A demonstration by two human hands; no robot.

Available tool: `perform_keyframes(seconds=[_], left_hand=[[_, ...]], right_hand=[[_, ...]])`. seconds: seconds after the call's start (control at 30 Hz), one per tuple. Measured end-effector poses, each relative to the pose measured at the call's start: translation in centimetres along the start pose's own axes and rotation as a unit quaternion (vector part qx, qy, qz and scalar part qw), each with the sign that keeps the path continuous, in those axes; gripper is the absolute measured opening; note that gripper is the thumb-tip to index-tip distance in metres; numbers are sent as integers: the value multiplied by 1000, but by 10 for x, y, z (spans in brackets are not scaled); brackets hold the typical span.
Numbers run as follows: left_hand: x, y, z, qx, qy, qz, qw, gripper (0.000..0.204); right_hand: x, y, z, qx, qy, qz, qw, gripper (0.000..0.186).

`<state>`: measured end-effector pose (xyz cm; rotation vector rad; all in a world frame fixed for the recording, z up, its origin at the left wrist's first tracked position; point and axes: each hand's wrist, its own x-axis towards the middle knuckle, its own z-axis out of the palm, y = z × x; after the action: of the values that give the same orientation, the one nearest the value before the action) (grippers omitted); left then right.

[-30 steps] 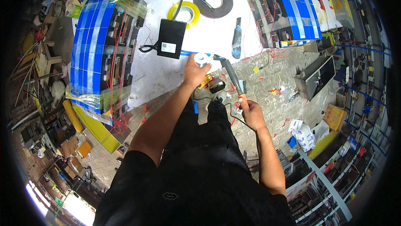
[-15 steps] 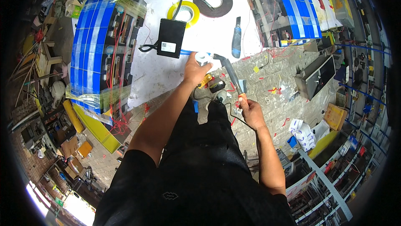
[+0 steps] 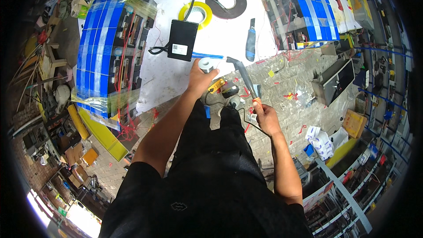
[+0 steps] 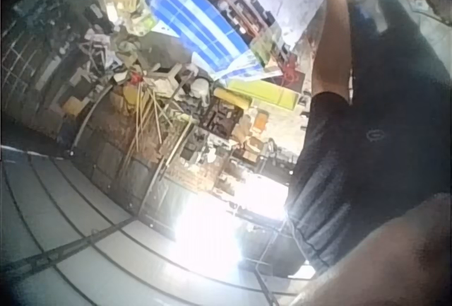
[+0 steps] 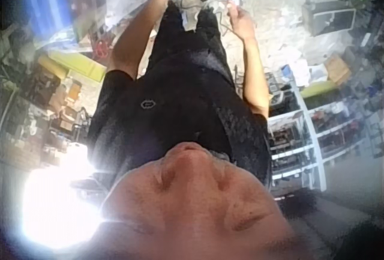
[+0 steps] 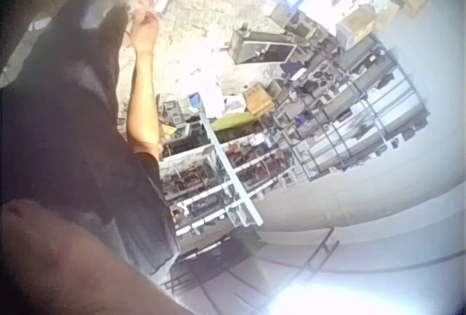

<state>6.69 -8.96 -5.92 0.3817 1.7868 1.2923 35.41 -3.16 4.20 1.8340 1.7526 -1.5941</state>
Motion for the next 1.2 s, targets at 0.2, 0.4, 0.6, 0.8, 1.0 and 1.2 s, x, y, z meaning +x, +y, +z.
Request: perform_keyframes(seconds=[0.2,0.4,0.6,0.8,1.0,1.2], left_hand=[[0,-8,-15,44,-12,23,999,46],[-5,7,-14,63,-15,30,997,46],[1,3,-11,122,-3,44,992,49],[14,-18,-10,99,-12,51,994,44],[-3,11,-10,-32,-88,-8,996,35],[-61,31,-28,-65,-273,-46,959,23]], right_hand=[[-2,-1,1,36,2,5,999,60],[-10,-7,2,58,-4,26,998,58],[-8,-4,3,38,9,1,999,59],[-7,1,4,36,12,-13,999,59],[-17,4,6,139,5,2,990,45],[-35,-17,20,285,-13,18,958,29]])
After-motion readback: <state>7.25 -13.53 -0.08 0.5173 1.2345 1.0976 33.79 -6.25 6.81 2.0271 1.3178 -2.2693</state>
